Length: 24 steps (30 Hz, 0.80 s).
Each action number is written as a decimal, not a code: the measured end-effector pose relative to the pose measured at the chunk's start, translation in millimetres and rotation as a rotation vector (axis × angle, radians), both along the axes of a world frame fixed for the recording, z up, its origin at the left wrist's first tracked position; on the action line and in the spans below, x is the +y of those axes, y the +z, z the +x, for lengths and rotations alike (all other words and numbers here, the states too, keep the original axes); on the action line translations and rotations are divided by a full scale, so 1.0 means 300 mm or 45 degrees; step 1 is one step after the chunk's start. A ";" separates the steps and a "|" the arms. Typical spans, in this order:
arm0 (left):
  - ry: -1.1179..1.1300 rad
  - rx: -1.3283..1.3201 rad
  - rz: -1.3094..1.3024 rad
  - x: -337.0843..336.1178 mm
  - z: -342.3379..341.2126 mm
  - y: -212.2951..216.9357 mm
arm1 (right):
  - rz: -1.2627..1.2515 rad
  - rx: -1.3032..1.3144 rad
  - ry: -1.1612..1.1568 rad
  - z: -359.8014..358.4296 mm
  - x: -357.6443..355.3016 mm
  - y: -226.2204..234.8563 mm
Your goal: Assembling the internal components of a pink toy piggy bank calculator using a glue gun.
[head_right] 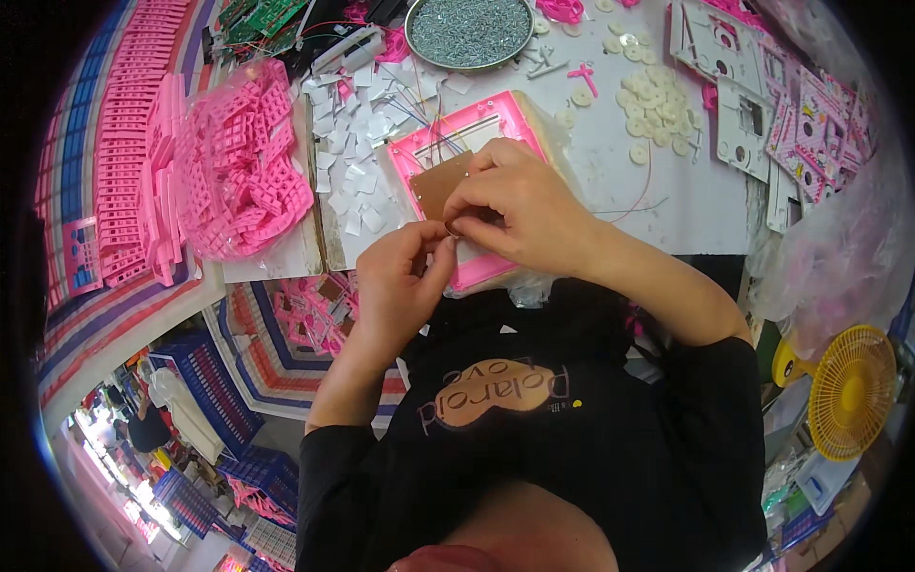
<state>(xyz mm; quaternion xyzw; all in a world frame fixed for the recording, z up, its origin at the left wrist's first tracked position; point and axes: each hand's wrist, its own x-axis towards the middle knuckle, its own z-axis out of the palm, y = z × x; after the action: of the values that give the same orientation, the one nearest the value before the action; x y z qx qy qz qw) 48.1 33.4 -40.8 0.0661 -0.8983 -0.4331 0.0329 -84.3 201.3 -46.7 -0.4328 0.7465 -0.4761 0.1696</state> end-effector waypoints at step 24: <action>0.071 -0.019 0.096 -0.001 -0.026 0.024 | -0.004 -0.249 -0.042 0.014 0.011 -0.005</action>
<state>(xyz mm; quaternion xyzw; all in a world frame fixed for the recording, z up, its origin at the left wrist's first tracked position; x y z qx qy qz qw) 40.2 33.1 -33.5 0.0955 -0.8794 -0.4650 0.0360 -80.2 204.7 -48.2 -0.3722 0.7326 -0.5200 0.2333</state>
